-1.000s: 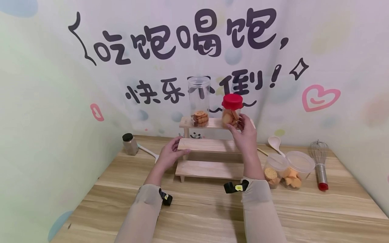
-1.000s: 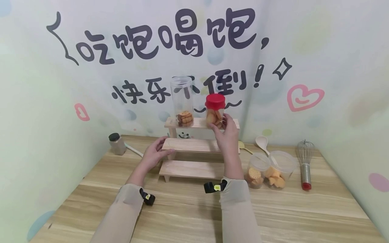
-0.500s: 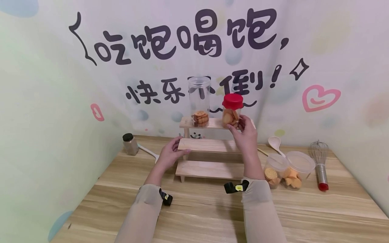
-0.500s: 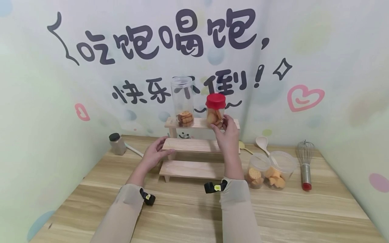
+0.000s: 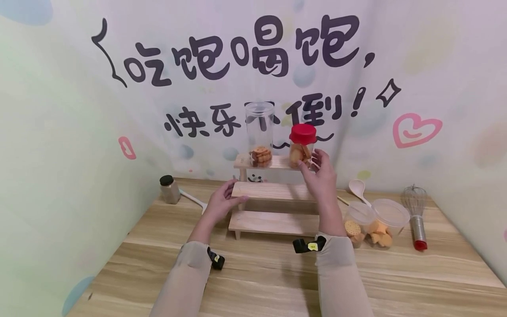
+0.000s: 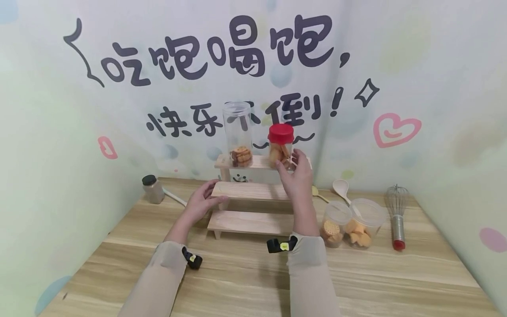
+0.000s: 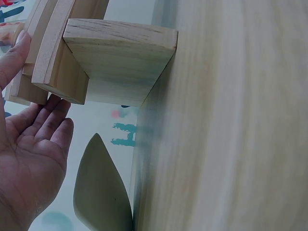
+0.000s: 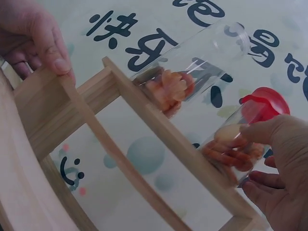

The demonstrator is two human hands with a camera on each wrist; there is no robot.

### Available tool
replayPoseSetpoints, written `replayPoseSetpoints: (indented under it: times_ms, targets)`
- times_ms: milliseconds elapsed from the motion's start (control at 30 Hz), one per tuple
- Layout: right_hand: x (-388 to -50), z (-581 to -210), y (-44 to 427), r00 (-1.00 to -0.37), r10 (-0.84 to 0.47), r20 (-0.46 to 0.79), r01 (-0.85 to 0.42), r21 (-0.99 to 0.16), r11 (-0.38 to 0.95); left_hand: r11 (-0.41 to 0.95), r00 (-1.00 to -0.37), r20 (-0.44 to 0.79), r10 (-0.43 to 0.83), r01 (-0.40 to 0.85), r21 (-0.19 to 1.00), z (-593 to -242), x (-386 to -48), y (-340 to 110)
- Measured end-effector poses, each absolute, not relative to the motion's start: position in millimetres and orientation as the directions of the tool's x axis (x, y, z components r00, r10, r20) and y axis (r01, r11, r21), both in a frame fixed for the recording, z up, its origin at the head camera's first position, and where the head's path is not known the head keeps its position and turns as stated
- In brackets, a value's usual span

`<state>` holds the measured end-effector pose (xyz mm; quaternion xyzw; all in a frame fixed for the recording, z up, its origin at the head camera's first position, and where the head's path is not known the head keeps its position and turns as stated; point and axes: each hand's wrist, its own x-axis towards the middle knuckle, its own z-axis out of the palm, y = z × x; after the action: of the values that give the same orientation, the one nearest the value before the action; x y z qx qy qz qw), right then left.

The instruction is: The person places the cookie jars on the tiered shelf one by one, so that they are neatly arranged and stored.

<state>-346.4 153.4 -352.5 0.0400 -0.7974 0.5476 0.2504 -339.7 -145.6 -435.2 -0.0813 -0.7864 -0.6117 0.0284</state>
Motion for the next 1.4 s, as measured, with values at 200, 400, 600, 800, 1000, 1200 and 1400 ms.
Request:
replayPoseSetpoints:
  times_ms: [200,400,600,800,1000,1200,1400]
  targets:
    - [-338.4,-336.9,153.0,-0.838,0.234,0.492,-0.390,-0.842,0.374,0.226,-0.982,0.162,0.096,0.180,0.957,-432.5,-342.3,-149.2]
    - [-324.8,-329.1,157.5,-0.708,0.234,0.666,-0.513,-0.713,0.477,0.232,-0.981,0.169,0.098,0.188,0.955,-433.4,-341.7,-147.6]
    - [-302.7,-332.2,183.5,-0.687,0.093,0.721,-0.575,-0.617,0.537,0.212,-0.982,0.157,0.106,0.176,0.961,-441.8,-340.0,-144.0]
    - [-284.7,-342.2,221.5,-0.666,-0.037,0.745,-0.598,-0.504,0.623,0.228,-0.984,0.135,0.113,0.158,0.961,-442.4,-341.2,-146.8]
    - [-273.1,-367.1,259.0,-0.677,-0.181,0.714,-0.598,-0.390,0.701,0.252,-0.982,0.152,0.109,0.175,0.952,-437.4,-341.0,-147.7]
    - [-262.2,-398.6,288.0,-0.701,-0.237,0.672,-0.552,-0.301,0.778,0.256,-0.983,0.143,0.112,0.168,0.952,-438.5,-340.3,-147.0]
    - [-256.2,-414.9,300.3,-0.700,-0.240,0.672,-0.515,-0.243,0.822,0.244,-0.983,0.147,0.110,0.170,0.955,-435.4,-339.2,-146.3]
